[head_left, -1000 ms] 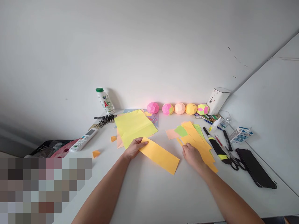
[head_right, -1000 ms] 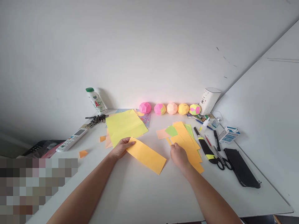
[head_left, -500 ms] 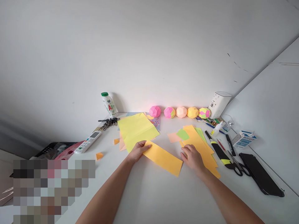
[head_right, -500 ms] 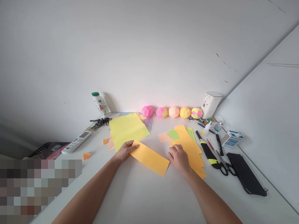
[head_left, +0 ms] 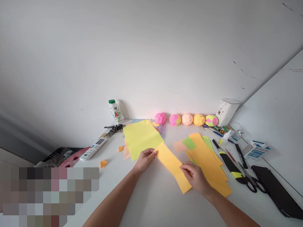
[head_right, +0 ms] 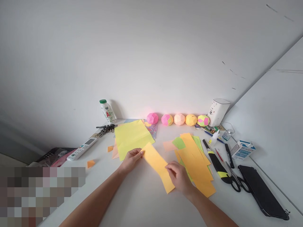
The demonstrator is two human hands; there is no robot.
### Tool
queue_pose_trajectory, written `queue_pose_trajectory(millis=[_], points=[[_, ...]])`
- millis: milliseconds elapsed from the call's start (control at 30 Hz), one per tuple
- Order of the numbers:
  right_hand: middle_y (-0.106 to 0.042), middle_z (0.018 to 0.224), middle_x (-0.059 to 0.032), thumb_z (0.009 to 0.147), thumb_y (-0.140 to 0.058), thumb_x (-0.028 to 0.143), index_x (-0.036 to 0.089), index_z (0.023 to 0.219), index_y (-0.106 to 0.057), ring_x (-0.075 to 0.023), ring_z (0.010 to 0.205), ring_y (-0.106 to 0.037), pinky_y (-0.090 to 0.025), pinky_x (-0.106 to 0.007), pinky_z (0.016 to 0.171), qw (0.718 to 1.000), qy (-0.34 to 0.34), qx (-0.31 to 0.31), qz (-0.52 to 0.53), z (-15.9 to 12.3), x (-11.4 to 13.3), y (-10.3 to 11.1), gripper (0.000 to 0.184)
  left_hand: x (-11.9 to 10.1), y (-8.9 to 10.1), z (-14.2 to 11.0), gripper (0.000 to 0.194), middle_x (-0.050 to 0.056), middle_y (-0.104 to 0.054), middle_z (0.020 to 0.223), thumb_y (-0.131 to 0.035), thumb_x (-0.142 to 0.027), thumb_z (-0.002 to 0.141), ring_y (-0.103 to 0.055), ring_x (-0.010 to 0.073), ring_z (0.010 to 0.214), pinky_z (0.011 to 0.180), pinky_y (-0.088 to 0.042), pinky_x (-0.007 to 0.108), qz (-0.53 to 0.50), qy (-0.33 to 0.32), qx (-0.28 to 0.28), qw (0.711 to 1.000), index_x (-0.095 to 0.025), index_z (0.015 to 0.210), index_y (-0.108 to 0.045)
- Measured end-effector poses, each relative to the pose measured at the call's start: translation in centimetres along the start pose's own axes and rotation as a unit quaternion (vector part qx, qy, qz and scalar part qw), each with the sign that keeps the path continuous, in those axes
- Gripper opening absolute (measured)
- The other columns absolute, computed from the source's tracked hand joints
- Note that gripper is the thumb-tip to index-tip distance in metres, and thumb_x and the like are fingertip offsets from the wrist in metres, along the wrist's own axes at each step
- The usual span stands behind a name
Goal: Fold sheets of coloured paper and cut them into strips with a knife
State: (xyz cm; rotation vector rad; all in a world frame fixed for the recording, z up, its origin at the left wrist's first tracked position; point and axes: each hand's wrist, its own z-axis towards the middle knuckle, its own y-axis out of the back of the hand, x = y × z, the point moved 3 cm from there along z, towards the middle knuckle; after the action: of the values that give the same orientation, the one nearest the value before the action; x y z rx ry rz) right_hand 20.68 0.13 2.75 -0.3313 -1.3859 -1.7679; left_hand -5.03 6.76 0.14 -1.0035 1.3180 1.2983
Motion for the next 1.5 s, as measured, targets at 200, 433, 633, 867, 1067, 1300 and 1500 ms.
queue_pose_trajectory(millis=[200,433,633,867,1067,1300,1500], points=[[-0.071,0.099,-0.0132,0.086,-0.039,0.033,0.016,0.101,-0.066,-0.0233,0.084,-0.066,-0.053,-0.033,0.069,0.965,-0.166,-0.175,-0.104,1.8,-6.1,5.6,0.035,-0.1,2.8,0.8,0.028,0.01,-0.047,0.132,-0.056,-0.037,0.082,-0.036,0.0294,0.131,0.108,-0.029,0.041,0.247,0.005,-0.223,0.943,-0.023,0.106,-0.063],[-0.07,0.087,-0.0117,0.074,-0.047,0.023,0.017,0.087,-0.072,-0.0271,0.082,-0.062,-0.045,-0.033,0.059,0.925,-0.226,-0.163,-0.258,2.1,-9.5,7.7,0.028,1.0,7.0,0.8,0.054,0.02,-0.044,0.135,-0.051,-0.04,0.083,-0.036,0.0366,0.128,0.105,-0.027,0.047,0.405,0.189,-0.313,0.838,-0.01,0.128,-0.048],[-0.061,0.101,-0.016,0.079,-0.049,0.023,0.017,0.088,-0.071,-0.0318,0.095,-0.051,-0.043,-0.042,0.077,0.909,-0.156,-0.142,-0.359,1.9,-7.9,6.4,0.025,1.8,8.2,1.2,0.06,0.016,-0.045,0.136,-0.055,-0.048,0.078,-0.032,0.037,0.13,0.105,-0.026,0.047,0.399,0.222,-0.313,0.833,-0.018,0.129,-0.047],[-0.059,0.106,-0.0164,0.083,-0.047,0.023,0.015,0.09,-0.071,-0.0309,0.094,-0.047,-0.042,-0.043,0.081,0.905,-0.1,-0.128,-0.394,2.0,-7.3,5.6,0.026,1.8,8.3,1.3,0.06,0.014,-0.046,0.139,-0.048,-0.047,0.082,-0.029,0.0347,0.133,0.105,-0.025,0.047,0.392,0.217,-0.302,0.842,-0.019,0.135,-0.041],[-0.058,0.109,-0.0148,0.085,-0.047,0.024,0.017,0.093,-0.071,-0.0298,0.099,-0.047,-0.042,-0.041,0.083,0.912,-0.068,-0.118,-0.386,1.9,-6.3,4.9,0.026,1.9,8.4,1.4,0.059,0.016,-0.051,0.131,-0.046,-0.046,0.083,-0.032,0.0352,0.131,0.104,-0.026,0.047,0.393,0.22,-0.303,0.84,-0.017,0.134,-0.04],[-0.059,0.106,-0.0117,0.085,-0.047,0.022,0.02,0.09,-0.071,-0.0279,0.098,-0.048,-0.042,-0.04,0.082,0.922,-0.045,-0.089,-0.375,1.8,-5.6,3.8,0.024,2.3,8.2,1.7,0.066,0.016,-0.053,0.128,-0.05,-0.052,0.078,-0.032,0.0353,0.132,0.105,-0.023,0.048,0.412,0.219,-0.271,0.842,-0.018,0.134,-0.039],[-0.06,0.105,-0.0123,0.084,-0.049,0.022,0.019,0.086,-0.07,-0.0278,0.094,-0.047,-0.043,-0.038,0.08,0.925,-0.039,-0.079,-0.37,1.8,-5.1,3.7,0.022,1.6,7.1,1.5,0.086,0.019,-0.053,0.125,-0.06,-0.063,0.066,-0.034,0.0395,0.129,0.104,-0.021,0.048,0.443,0.202,-0.226,0.844,-0.014,0.134,-0.04]])
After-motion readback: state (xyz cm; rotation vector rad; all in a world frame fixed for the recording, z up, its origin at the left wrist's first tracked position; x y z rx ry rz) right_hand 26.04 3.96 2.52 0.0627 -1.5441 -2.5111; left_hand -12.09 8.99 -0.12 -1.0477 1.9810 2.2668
